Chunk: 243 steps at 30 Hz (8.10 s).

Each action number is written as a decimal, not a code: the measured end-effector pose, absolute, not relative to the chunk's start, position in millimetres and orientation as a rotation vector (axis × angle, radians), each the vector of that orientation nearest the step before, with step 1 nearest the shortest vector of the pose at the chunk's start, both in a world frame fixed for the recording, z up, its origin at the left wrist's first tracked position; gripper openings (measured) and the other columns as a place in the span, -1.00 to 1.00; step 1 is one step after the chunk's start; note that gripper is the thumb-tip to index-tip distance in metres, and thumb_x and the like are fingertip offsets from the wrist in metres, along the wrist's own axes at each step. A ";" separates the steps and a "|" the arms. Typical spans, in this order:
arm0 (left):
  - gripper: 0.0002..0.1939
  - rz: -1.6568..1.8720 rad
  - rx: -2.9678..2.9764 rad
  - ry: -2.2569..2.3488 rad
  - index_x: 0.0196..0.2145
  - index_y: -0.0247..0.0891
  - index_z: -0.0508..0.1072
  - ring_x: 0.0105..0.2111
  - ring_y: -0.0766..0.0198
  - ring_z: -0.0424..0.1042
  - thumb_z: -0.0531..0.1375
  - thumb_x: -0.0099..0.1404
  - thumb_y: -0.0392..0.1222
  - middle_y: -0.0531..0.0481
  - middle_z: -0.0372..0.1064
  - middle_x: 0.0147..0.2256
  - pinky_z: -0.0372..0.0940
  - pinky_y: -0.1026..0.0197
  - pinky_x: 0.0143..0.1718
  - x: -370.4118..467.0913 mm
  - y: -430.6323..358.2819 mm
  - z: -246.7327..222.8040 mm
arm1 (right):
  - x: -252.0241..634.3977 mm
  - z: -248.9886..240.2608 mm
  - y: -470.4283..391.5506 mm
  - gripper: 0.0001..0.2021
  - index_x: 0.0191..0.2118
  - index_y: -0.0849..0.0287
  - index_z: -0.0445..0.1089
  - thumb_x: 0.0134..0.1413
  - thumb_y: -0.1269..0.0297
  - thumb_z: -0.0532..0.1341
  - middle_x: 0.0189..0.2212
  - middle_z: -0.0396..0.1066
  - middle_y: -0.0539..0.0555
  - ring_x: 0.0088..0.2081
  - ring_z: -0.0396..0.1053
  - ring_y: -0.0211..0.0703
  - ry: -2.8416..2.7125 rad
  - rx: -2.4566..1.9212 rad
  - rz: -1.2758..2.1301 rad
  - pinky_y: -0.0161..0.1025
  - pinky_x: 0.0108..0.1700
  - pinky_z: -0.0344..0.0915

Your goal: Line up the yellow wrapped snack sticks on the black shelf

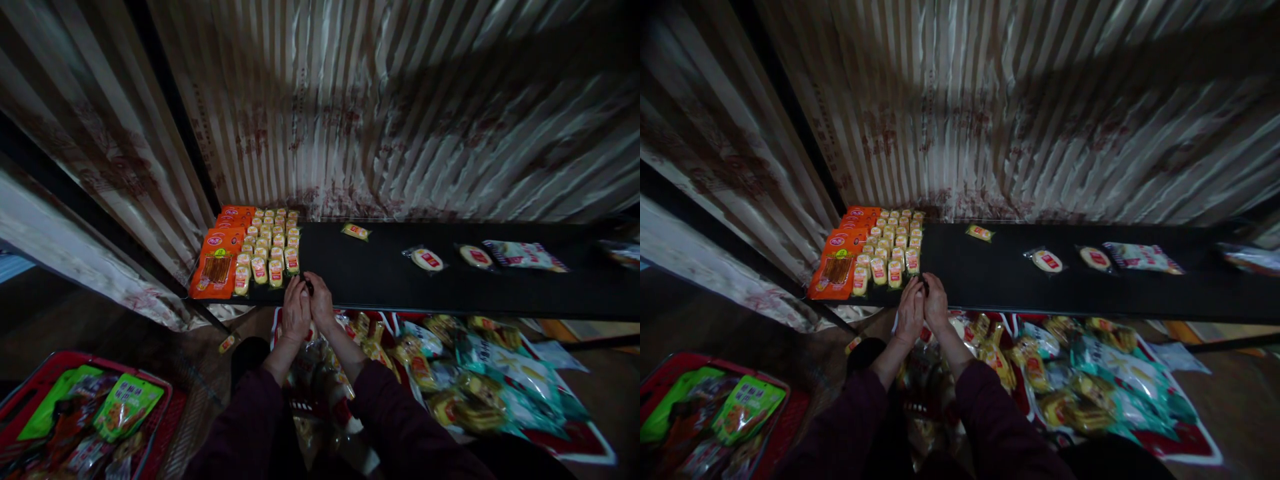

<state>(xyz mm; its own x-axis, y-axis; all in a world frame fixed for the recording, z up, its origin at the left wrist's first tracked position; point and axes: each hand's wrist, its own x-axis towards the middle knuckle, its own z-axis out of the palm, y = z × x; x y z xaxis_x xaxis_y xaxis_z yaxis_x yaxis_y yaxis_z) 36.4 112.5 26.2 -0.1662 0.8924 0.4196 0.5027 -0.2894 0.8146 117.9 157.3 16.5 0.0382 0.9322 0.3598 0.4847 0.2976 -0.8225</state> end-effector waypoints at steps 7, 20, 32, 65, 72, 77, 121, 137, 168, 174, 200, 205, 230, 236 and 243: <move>-0.55 1.318 1.738 1.549 0.01 -0.31 0.35 0.04 0.16 0.30 -0.17 0.35 -0.12 -0.22 0.36 0.00 0.19 -0.01 0.11 59.7 62.3 26.6 | 144.1 13.3 98.6 -0.63 -0.09 0.14 0.42 0.02 0.41 0.00 -0.08 0.40 0.15 -0.05 0.35 -0.13 -1.562 -1.339 0.582 -0.09 0.04 0.28; -0.54 0.888 1.834 1.622 0.08 -0.39 0.29 0.24 0.07 -0.01 -0.05 0.25 -0.25 -0.24 0.14 0.18 -0.03 -0.11 0.24 100.7 -2.6 -15.7 | 212.5 -14.6 31.1 -0.63 -0.04 0.28 0.37 0.11 0.32 -0.02 -0.05 0.37 0.26 0.05 0.25 0.01 -1.652 -1.714 0.291 0.02 0.09 0.20; -0.48 0.704 1.952 1.869 0.13 -0.43 0.23 0.26 0.01 -0.09 -0.04 0.19 -0.35 -0.30 0.04 0.22 -0.11 -0.15 0.23 75.7 -17.3 -26.1 | 191.3 -18.4 4.6 -0.66 -0.06 0.21 0.41 0.09 0.38 0.02 -0.01 0.38 0.19 0.19 0.09 0.04 -1.931 -1.588 0.207 0.11 0.17 0.10; -0.61 1.241 0.813 1.549 -0.01 -0.34 0.34 -0.02 0.25 0.38 0.07 0.18 -0.34 -0.18 0.37 0.00 0.23 0.18 0.03 35.0 -10.2 -51.4 | 149.3 -33.5 0.1 -0.69 -0.19 0.08 0.48 0.07 0.06 0.12 -0.16 0.50 0.11 -0.11 0.43 -0.06 -1.361 -1.282 1.163 0.00 -0.01 0.32; -0.55 1.271 0.615 1.329 0.07 -0.30 0.30 0.04 0.23 0.33 0.07 0.19 -0.30 -0.18 0.27 0.10 0.24 0.19 0.03 35.8 -12.1 -45.3 | 150.4 -27.1 -10.1 -0.62 -0.02 0.08 0.40 0.09 0.08 0.09 -0.08 0.45 0.11 -0.06 0.39 -0.07 -1.393 -1.332 1.239 0.00 0.06 0.26; -0.56 1.293 0.518 1.192 0.07 -0.24 0.32 0.09 0.20 0.28 0.05 0.23 -0.19 -0.15 0.26 0.12 0.21 0.17 0.06 35.5 -16.9 -35.2 | 149.3 -27.6 -11.2 -0.54 0.03 0.06 0.36 0.03 0.00 0.13 0.04 0.36 0.12 0.14 0.20 -0.01 -1.384 -1.406 1.194 0.05 0.19 0.06; -0.54 1.394 0.187 1.000 -0.22 -0.18 0.37 -0.44 0.37 0.38 0.34 -0.14 -0.29 0.03 0.43 -0.34 0.20 0.30 -0.40 40.0 -10.8 -31.3 | 157.9 -6.6 10.6 -0.66 -0.36 0.13 0.46 -0.16 -0.05 0.25 -0.34 0.51 0.04 -0.26 0.43 -0.13 -0.882 -1.339 1.386 -0.22 -0.18 0.32; -0.66 1.337 0.201 0.989 -0.37 -0.25 0.36 -0.32 0.27 0.45 0.37 -0.14 -0.24 0.00 0.44 -0.36 0.26 0.17 -0.18 42.3 -11.5 -38.7 | 148.9 -32.5 5.1 -0.52 -0.12 0.12 0.31 -0.24 0.10 0.33 -0.31 0.48 0.08 -0.29 0.43 -0.12 -0.793 -1.252 1.269 -0.15 -0.19 0.38; -0.48 1.365 0.256 0.954 -0.09 -0.21 0.43 -0.24 0.21 0.43 0.35 -0.08 -0.18 -0.06 0.47 -0.23 0.25 0.17 -0.18 40.7 -9.9 -40.3 | 141.2 -18.1 -2.9 -0.62 -0.08 0.10 0.44 -0.04 0.11 0.16 -0.16 0.50 0.08 -0.13 0.42 0.00 -1.255 -1.460 0.993 -0.02 0.02 0.27; -0.45 1.386 0.241 0.949 -0.06 -0.20 0.44 -0.12 0.20 0.40 0.35 -0.08 -0.23 -0.08 0.46 -0.15 0.20 0.15 -0.03 41.3 -9.3 -47.7 | 139.9 -18.0 -3.7 -0.63 -0.08 0.08 0.44 -0.02 0.13 0.15 -0.17 0.50 0.07 -0.14 0.42 0.00 -1.274 -1.482 0.936 -0.03 0.02 0.27; -0.54 1.391 0.222 0.934 -0.09 -0.21 0.47 0.05 0.16 0.31 0.33 -0.01 -0.22 -0.10 0.40 -0.01 0.10 0.12 0.12 41.1 -9.7 -40.0 | 138.9 -23.6 -2.1 -0.62 0.00 0.17 0.36 0.05 0.22 0.08 -0.07 0.44 0.17 -0.07 0.39 -0.02 -1.431 -1.484 0.769 -0.03 0.02 0.28; -0.54 1.413 0.254 0.968 -0.10 -0.18 0.48 0.06 0.15 0.30 0.34 -0.03 -0.21 -0.07 0.40 -0.01 0.10 0.12 0.13 41.9 -10.5 -35.2 | 138.9 -23.7 -2.0 -0.62 0.01 0.17 0.36 0.07 0.21 0.07 -0.08 0.44 0.18 -0.09 0.40 -0.02 -1.434 -1.486 0.730 -0.03 0.01 0.29; -0.70 1.493 0.701 1.312 -0.15 -0.26 0.46 -0.03 0.20 0.37 0.18 0.12 -0.28 -0.12 0.41 -0.07 0.19 0.12 0.06 42.7 16.5 14.0 | 131.6 11.9 20.9 -0.61 0.01 0.18 0.34 0.07 0.16 0.09 -0.06 0.42 0.20 -0.05 0.38 -0.01 -1.369 -1.428 0.744 0.00 0.03 0.27; -0.61 1.487 0.751 1.230 -0.08 -0.22 0.42 -0.08 0.19 0.39 0.18 0.09 -0.31 -0.12 0.41 -0.07 0.23 0.08 0.02 39.0 29.5 16.5 | 127.2 22.8 34.9 -0.63 -0.01 0.17 0.34 0.09 0.15 0.09 -0.07 0.42 0.18 -0.05 0.37 -0.04 -1.387 -1.362 0.690 -0.04 0.03 0.27; -0.63 1.504 0.809 1.273 -0.09 -0.23 0.41 -0.10 0.26 0.40 0.13 0.11 -0.37 -0.06 0.43 -0.11 0.24 0.16 0.00 36.3 43.5 30.1 | 121.5 26.6 53.5 -0.62 0.00 0.18 0.33 0.09 0.13 0.09 -0.08 0.43 0.18 -0.09 0.40 -0.06 -1.360 -1.337 0.757 -0.08 -0.01 0.31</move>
<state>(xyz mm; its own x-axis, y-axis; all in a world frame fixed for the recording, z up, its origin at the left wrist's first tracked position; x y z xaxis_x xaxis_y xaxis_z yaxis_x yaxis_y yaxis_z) 36.3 43.5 30.1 -0.3096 0.9460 -0.0962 -0.2512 0.0163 0.9678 121.5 53.5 26.6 0.1577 0.9589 0.2359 0.3046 0.1800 -0.9353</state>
